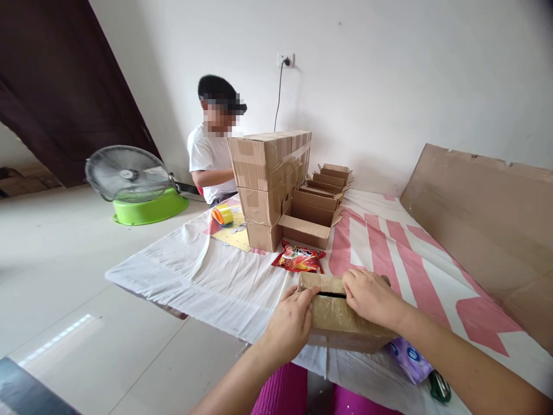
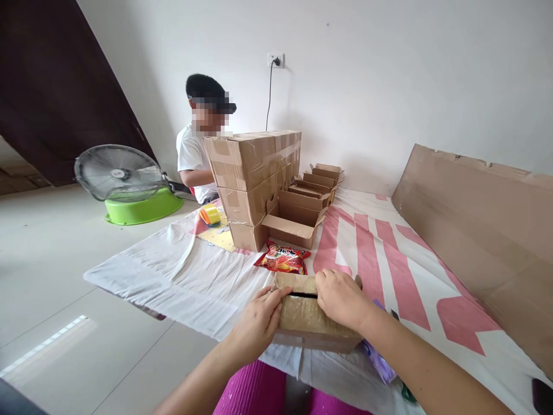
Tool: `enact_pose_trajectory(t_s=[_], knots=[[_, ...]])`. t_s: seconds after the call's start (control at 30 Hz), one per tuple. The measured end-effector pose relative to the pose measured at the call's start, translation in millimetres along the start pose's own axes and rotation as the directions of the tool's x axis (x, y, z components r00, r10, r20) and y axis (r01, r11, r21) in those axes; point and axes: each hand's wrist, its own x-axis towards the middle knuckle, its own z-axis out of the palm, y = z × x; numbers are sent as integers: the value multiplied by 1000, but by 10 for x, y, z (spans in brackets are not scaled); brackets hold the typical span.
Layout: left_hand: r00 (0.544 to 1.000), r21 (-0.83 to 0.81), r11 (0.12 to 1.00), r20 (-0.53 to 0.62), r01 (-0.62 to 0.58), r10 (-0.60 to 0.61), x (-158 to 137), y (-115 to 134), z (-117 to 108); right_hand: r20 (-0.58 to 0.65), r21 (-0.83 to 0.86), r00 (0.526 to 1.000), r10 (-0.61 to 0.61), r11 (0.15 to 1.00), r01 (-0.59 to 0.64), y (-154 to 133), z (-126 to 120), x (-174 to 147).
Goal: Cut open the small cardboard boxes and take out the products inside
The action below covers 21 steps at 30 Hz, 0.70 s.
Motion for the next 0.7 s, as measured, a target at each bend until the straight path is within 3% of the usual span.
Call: enact_pose_trajectory(t_s=[0.2,0.3,0.53,0.7], knots=[[1000,0,1000,-4,3,-3,-22,17,-10,48,314,999,5,949,-20,112,-83,-45],[1000,7,1000,-16,-4,4,-26,21,-7,59,358,998,-4,934,-18,133,-113,-40],[1000,13,1000,-22,-1,2,-27,35,-15,-13,179,995,-97,979,98,48,-88,-18],[1000,6,1000,-14,-16,16,-20,39,-20,40,29,994,-98,995,97,-5,-105,20]])
